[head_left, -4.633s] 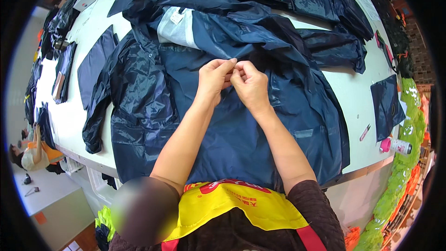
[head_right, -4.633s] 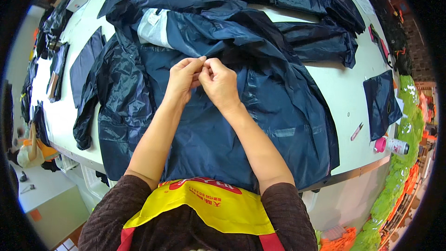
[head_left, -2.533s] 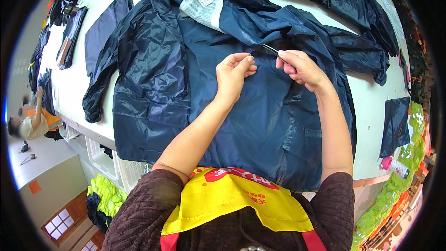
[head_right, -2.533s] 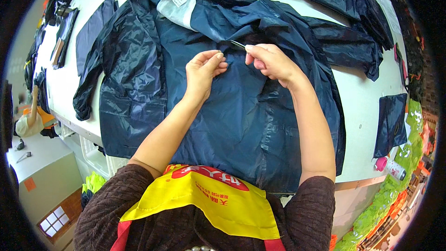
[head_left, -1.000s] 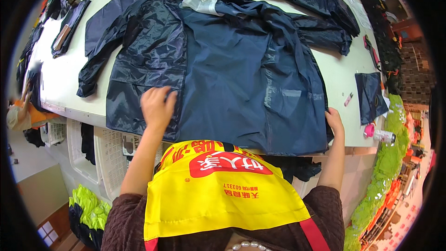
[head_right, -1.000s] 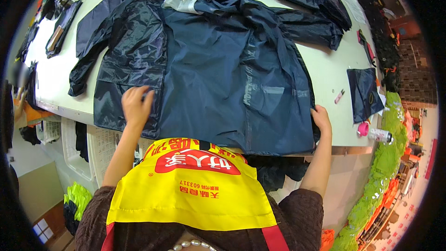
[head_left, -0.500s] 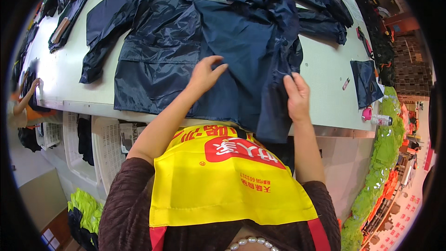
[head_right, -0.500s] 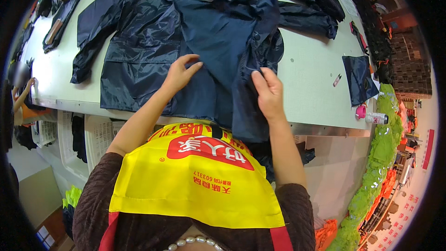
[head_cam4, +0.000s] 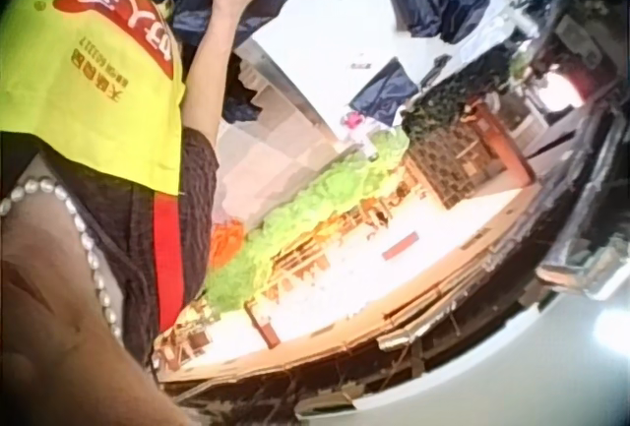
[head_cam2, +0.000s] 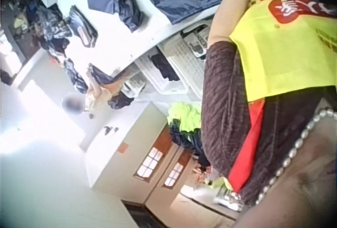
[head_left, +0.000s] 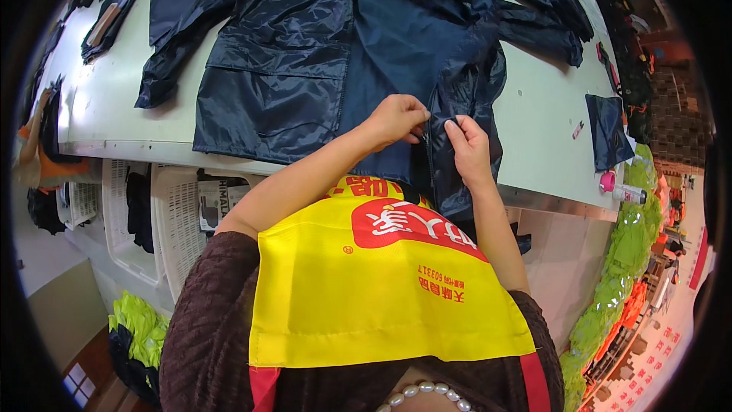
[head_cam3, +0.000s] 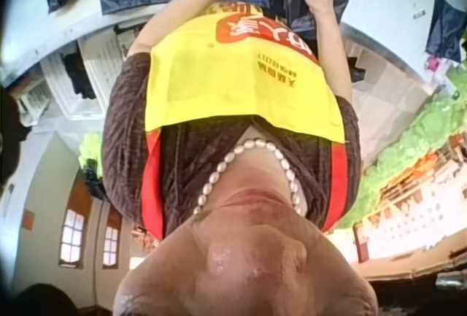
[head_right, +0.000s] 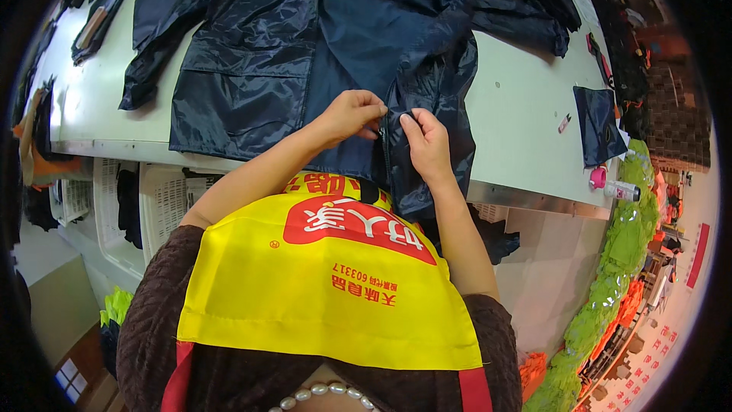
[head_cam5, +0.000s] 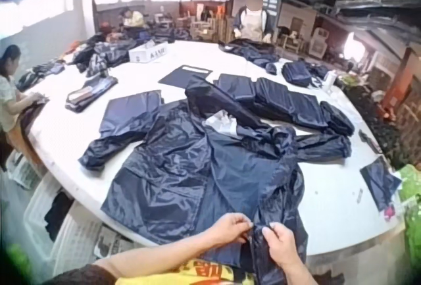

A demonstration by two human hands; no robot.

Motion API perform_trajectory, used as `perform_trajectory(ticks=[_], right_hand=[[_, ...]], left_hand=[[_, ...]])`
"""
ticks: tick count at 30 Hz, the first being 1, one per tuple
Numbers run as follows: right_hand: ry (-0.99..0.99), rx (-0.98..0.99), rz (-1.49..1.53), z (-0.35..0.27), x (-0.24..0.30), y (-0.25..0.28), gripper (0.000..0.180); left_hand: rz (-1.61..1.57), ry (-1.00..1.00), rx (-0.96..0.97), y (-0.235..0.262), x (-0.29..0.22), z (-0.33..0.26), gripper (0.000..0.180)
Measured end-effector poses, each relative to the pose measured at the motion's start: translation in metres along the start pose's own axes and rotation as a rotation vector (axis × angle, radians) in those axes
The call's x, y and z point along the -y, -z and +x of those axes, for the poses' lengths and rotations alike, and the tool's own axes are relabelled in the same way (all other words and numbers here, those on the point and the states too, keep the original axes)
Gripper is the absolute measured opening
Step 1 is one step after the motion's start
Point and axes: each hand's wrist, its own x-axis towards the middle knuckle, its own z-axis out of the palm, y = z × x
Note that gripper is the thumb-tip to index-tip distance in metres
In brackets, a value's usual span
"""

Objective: The person folds a dark blue jacket on a white table. They smooth the fabric, fold the sleeves inward, fold the body in half, then fold it again into a compact rectangle. The folded jacket is placed into a white plastic basket.

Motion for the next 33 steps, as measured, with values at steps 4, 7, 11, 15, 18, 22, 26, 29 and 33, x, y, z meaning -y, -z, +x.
perform_trajectory(ticks=[4,7,11,15,18,22,26,29,33], right_hand=[[-0.011,-0.113,-0.432,0.008,0.016,0.01,0.019],[0.426,-0.256,-0.797,0.008,0.043,0.009,0.023],[0.458,0.001,-0.754,0.01,0.072,0.007,0.023],[0.441,0.139,-0.801,0.011,0.068,0.001,0.023],[0.514,0.154,-0.876,0.007,0.066,-0.004,0.022],[0.456,0.181,-0.693,0.01,0.068,-0.003,0.016],[0.425,0.201,-0.534,0.015,0.066,-0.002,0.013],[0.528,0.224,-0.53,0.017,0.063,-0.003,0.01],[0.634,0.174,-0.497,0.019,0.061,0.002,0.008]], left_hand=[[-0.272,-0.112,0.004,-0.004,-0.008,0.003,0.019],[-0.215,-0.122,0.039,-0.006,-0.023,0.002,0.019],[-0.18,-0.116,0.035,-0.01,-0.031,-0.003,0.019],[-0.215,-0.102,0.0,-0.011,-0.027,-0.003,0.019],[-0.11,-0.062,-0.036,-0.01,-0.032,-0.007,0.019],[-0.127,-0.078,-0.046,-0.011,-0.032,-0.006,0.019],[-0.133,-0.096,-0.089,-0.011,-0.028,0.001,0.018],[-0.076,-0.153,-0.166,-0.013,-0.021,0.007,0.02],[0.116,-0.377,-0.246,-0.016,-0.016,0.011,0.024]])
